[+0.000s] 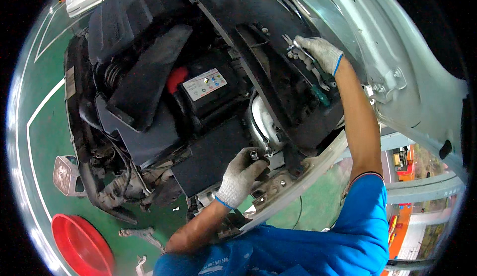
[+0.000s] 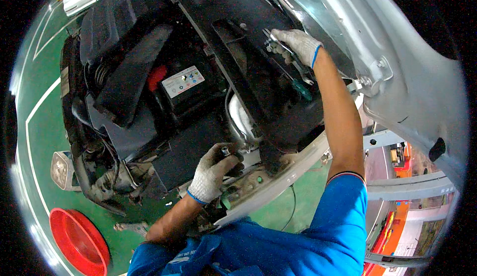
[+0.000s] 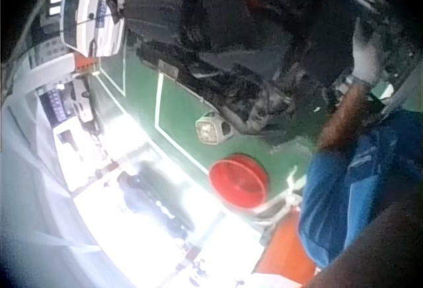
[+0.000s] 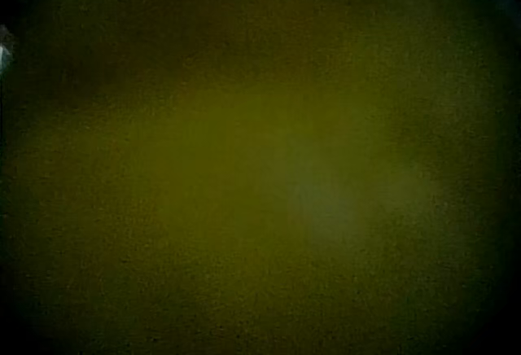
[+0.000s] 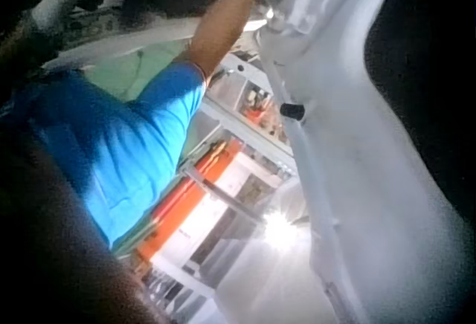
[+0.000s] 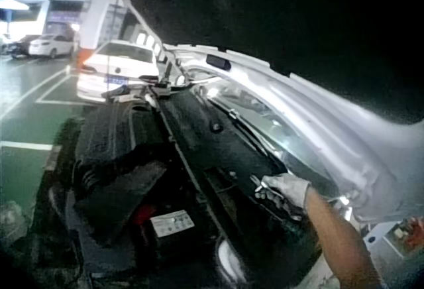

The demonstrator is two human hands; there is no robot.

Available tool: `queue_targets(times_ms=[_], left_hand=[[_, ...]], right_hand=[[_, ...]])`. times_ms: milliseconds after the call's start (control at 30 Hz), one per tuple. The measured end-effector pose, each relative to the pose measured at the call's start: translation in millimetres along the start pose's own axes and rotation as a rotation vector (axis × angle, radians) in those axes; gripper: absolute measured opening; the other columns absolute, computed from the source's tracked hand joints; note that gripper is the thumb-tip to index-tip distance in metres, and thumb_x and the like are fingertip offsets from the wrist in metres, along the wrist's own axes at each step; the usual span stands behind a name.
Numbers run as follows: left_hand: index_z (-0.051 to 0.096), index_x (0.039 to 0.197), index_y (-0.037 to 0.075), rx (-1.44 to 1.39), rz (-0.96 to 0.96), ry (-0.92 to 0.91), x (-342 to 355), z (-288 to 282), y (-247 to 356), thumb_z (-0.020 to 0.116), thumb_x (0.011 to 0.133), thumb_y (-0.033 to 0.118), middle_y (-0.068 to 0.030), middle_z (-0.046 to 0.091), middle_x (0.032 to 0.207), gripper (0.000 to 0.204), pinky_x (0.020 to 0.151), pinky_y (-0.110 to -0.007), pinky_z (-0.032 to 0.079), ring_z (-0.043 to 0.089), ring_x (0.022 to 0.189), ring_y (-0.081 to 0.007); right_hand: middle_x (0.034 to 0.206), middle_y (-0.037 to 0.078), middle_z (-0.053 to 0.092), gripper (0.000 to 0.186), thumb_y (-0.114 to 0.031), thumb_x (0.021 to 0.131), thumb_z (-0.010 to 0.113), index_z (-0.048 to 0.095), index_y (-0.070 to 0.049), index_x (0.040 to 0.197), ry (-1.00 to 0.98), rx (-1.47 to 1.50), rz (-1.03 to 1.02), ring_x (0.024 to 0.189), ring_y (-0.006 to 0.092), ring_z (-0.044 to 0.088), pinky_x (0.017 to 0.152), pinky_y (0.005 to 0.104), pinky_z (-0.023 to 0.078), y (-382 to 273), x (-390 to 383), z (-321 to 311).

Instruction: The person uses a ratchet wrench to loosen and remove bolts from a black plastic cover on the car engine. They then lift the cover off and set it aside, revealing the engine components underneath.

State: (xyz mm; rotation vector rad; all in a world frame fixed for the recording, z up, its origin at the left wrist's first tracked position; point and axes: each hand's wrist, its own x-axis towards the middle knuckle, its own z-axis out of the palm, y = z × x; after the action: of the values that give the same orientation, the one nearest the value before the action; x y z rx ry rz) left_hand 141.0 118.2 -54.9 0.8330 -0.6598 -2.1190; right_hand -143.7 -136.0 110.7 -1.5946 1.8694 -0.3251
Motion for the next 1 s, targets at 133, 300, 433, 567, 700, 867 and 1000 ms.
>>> queue_targets(times_ms=[133, 300, 433, 567, 700, 867, 1000], left_hand=[[0.059, 0.124, 0.0, -0.011, -0.005, 0.033, -5, -7, 3, 0.061, 0.097, 0.006, -0.0114, 0.069, 0.108, 0.028, 0.082, -0.033, 0.058, 0.069, 0.094, -0.0196], [0.055, 0.13, -0.001, 0.012, 0.011, 0.033, -1, -19, -4, 0.06, 0.099, 0.011, -0.0115, 0.069, 0.109, 0.034, 0.085, -0.031, 0.055, 0.066, 0.095, -0.0169], [0.054, 0.132, -0.001, 0.036, 0.0, 0.013, 3, -16, -2, 0.058, 0.099, 0.012, -0.0119, 0.069, 0.109, 0.036, 0.084, -0.031, 0.055, 0.066, 0.095, -0.0164], [0.052, 0.136, -0.003, 0.142, 0.088, -0.033, 2, -16, 8, 0.058, 0.1, 0.008, -0.0139, 0.065, 0.115, 0.039, 0.087, -0.037, 0.059, 0.067, 0.1, -0.0224], [0.057, 0.131, -0.003, 0.425, 0.281, 0.044, 1, -18, 24, 0.061, 0.099, 0.014, -0.0188, 0.071, 0.105, 0.037, 0.084, -0.036, 0.057, 0.071, 0.091, -0.0203], [0.067, 0.121, 0.002, 0.689, 0.509, 0.185, 9, -16, 30, 0.072, 0.091, 0.015, -0.0212, 0.072, 0.104, 0.034, 0.082, -0.037, 0.058, 0.074, 0.092, -0.0287], [0.07, 0.116, 0.005, 0.775, 0.691, 0.205, 4, -6, 28, 0.076, 0.086, 0.015, -0.0171, 0.072, 0.101, 0.032, 0.076, -0.04, 0.058, 0.072, 0.092, -0.0351]], right_hand=[[0.079, 0.006, 0.068, 0.046, -0.053, 0.096, 0.062, 0.07, -0.007, 0.095, -0.051, 0.145, -0.088, 0.065, 0.0166, 0.062, 0.054, 0.0315, 0.048, -9, 15, 12], [0.073, 0.008, 0.067, 0.031, -0.039, 0.095, 0.061, 0.068, -0.009, 0.087, -0.053, 0.169, 0.117, 0.059, 0.0173, 0.06, 0.05, 0.0327, 0.044, -27, 35, 18], [0.081, 0.003, 0.067, 0.029, -0.039, 0.093, 0.064, 0.07, -0.01, 0.093, 0.003, 0.243, 0.017, 0.069, 0.0148, 0.061, 0.055, 0.031, 0.044, -11, 46, 6], [0.079, 0.004, 0.067, 0.032, -0.04, 0.095, 0.066, 0.072, -0.009, 0.099, 0.198, 0.422, -0.032, 0.062, 0.0143, 0.058, 0.053, 0.0295, 0.045, -20, 10, 10], [0.077, 0.004, 0.067, 0.033, -0.039, 0.097, 0.063, 0.071, -0.007, 0.099, 0.042, 0.429, -0.153, 0.062, 0.0146, 0.061, 0.055, 0.0276, 0.047, -46, -75, 59], [0.074, 0.006, 0.067, 0.028, -0.029, 0.094, 0.064, 0.071, -0.003, 0.095, -0.259, 0.554, 0.038, 0.059, 0.0154, 0.06, 0.053, 0.0286, 0.047, -50, -180, 125], [0.072, 0.007, 0.066, 0.03, -0.031, 0.093, 0.062, 0.07, -0.002, 0.094, -0.22, 0.629, 0.104, 0.057, 0.0149, 0.06, 0.05, 0.0273, 0.047, -38, -206, 154]])
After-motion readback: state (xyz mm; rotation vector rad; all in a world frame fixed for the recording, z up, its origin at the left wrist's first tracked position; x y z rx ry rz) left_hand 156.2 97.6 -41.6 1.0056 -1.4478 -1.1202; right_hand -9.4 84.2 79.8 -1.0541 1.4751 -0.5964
